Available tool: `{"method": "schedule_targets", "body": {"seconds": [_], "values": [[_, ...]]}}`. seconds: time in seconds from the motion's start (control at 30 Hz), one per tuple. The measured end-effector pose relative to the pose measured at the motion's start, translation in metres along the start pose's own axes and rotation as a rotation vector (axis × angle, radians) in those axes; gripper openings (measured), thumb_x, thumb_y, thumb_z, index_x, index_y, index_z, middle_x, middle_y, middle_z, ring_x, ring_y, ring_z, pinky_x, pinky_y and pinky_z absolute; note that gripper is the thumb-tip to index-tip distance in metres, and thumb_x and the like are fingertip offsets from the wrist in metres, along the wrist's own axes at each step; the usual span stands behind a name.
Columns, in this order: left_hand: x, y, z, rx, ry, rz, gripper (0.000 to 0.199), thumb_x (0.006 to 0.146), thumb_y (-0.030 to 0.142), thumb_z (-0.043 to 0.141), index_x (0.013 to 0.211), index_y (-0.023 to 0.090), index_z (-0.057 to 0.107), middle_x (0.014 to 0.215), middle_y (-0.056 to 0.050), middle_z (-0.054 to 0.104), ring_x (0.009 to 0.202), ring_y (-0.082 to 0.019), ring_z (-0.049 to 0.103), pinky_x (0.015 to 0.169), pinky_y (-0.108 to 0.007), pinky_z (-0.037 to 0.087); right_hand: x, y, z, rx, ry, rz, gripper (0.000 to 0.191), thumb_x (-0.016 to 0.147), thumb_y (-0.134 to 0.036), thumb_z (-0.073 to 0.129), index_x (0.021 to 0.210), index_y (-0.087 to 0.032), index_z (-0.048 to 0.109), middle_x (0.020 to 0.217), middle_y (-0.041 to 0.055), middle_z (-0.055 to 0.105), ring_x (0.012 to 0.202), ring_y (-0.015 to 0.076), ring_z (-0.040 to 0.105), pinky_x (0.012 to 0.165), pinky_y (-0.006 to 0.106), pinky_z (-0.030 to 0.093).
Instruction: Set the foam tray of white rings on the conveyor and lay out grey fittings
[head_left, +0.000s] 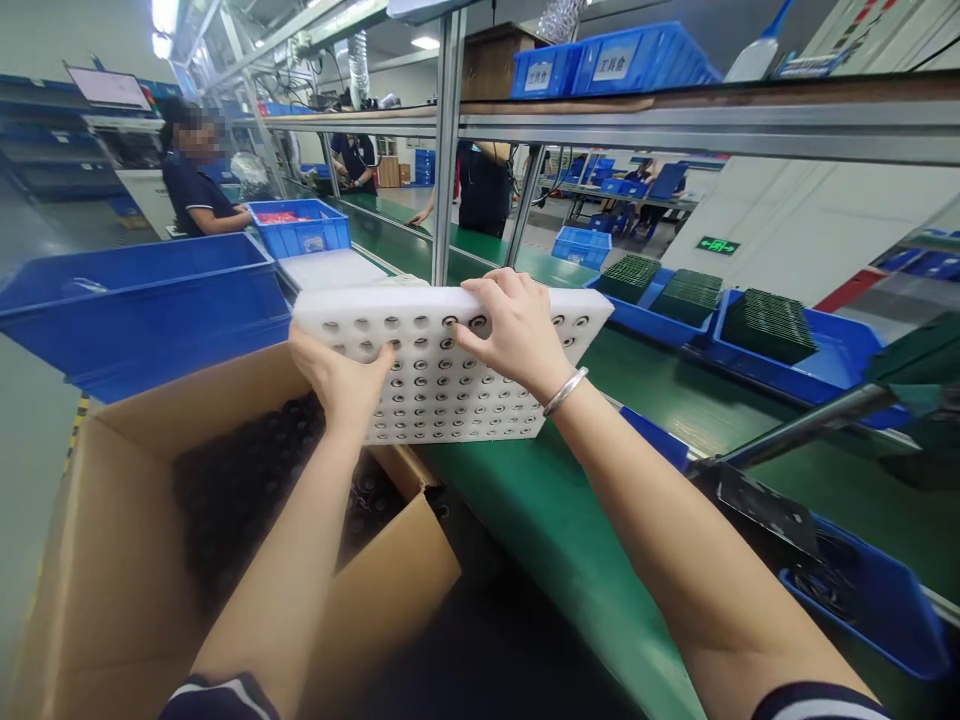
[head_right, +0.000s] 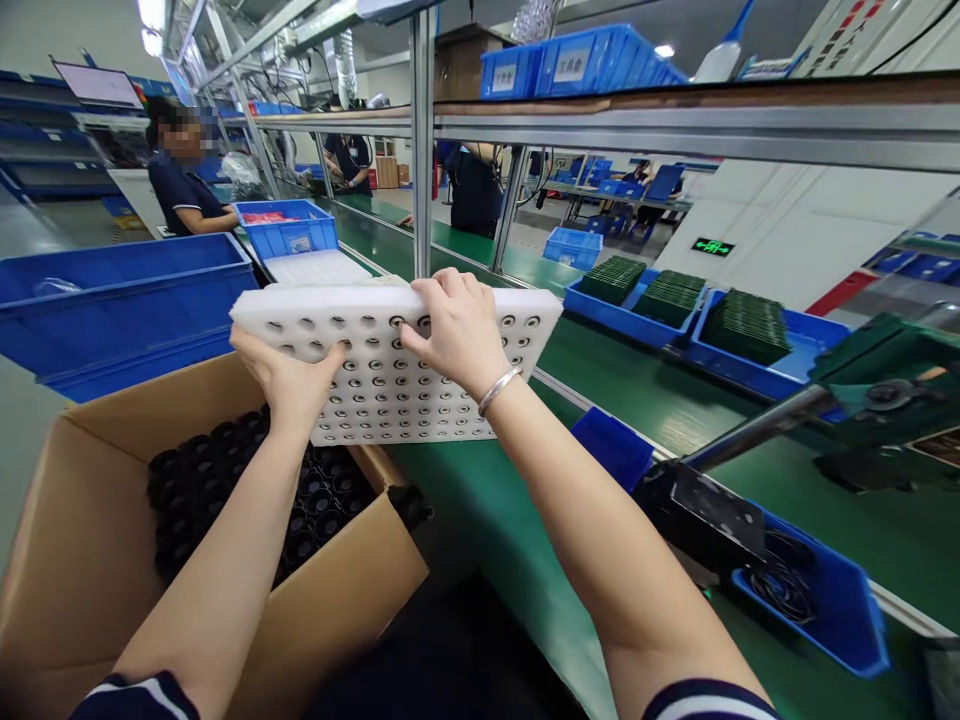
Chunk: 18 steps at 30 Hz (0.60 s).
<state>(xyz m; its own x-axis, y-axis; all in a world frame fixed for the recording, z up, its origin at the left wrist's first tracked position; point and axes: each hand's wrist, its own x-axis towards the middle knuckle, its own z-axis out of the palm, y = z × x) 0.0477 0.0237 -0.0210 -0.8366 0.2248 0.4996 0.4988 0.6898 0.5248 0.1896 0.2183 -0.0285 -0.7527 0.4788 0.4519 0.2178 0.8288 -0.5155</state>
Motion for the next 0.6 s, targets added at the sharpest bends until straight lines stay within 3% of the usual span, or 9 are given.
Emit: {"method": "schedule_targets", "body": {"seconds": [0.2, 0.33, 0.5, 0.6], "values": [[-0.004, 0.007, -0.001, -0.019, 0.041, -0.030, 0.120, 0.061, 0.040, 0.081, 0.158, 0.005, 0.019, 0.157, -0.022, 0.029, 0.152, -0.033, 0.029, 0.134, -0.048, 0.025, 0.006, -0.010, 0.016, 0.021, 0.062, 0.074, 0.037, 0.094, -0.033, 0.065, 0.127, -0.016, 0.065, 0.124, 0.0151, 0.057, 0.117, 0.0318, 0.049, 0.104, 0.047, 0.037], [-0.004, 0.006, -0.001, -0.008, 0.053, -0.020, 0.123, 0.060, 0.040, 0.080, 0.159, 0.002, 0.016, 0.156, -0.023, 0.029, 0.150, -0.033, 0.030, 0.133, -0.048, 0.027, 0.007, -0.016, 0.023, -0.012, 0.131, 0.114, 0.031, 0.093, -0.028, 0.061, 0.121, -0.013, 0.066, 0.122, 0.0170, 0.058, 0.116, 0.0322, 0.049, 0.105, 0.048, 0.036], [-0.002, 0.000, -0.002, -0.008, 0.000, -0.023, 0.126, 0.061, 0.048, 0.078, 0.161, 0.002, 0.014, 0.158, -0.022, 0.027, 0.151, -0.033, 0.028, 0.133, -0.049, 0.026, -0.009, -0.008, 0.015, -0.028, 0.085, -0.041, 0.058, 0.090, -0.040, 0.069, 0.140, -0.012, 0.058, 0.138, 0.0175, 0.053, 0.129, 0.0325, 0.045, 0.115, 0.047, 0.032], [-0.003, 0.000, -0.003, -0.010, -0.002, -0.025, 0.126, 0.061, 0.049, 0.077, 0.161, 0.002, 0.016, 0.160, -0.021, 0.027, 0.152, -0.032, 0.028, 0.134, -0.048, 0.025, -0.014, -0.005, 0.015, -0.068, 0.097, -0.063, 0.069, 0.087, -0.040, 0.075, 0.146, -0.010, 0.053, 0.142, 0.0177, 0.050, 0.132, 0.0325, 0.042, 0.119, 0.048, 0.028]]}}
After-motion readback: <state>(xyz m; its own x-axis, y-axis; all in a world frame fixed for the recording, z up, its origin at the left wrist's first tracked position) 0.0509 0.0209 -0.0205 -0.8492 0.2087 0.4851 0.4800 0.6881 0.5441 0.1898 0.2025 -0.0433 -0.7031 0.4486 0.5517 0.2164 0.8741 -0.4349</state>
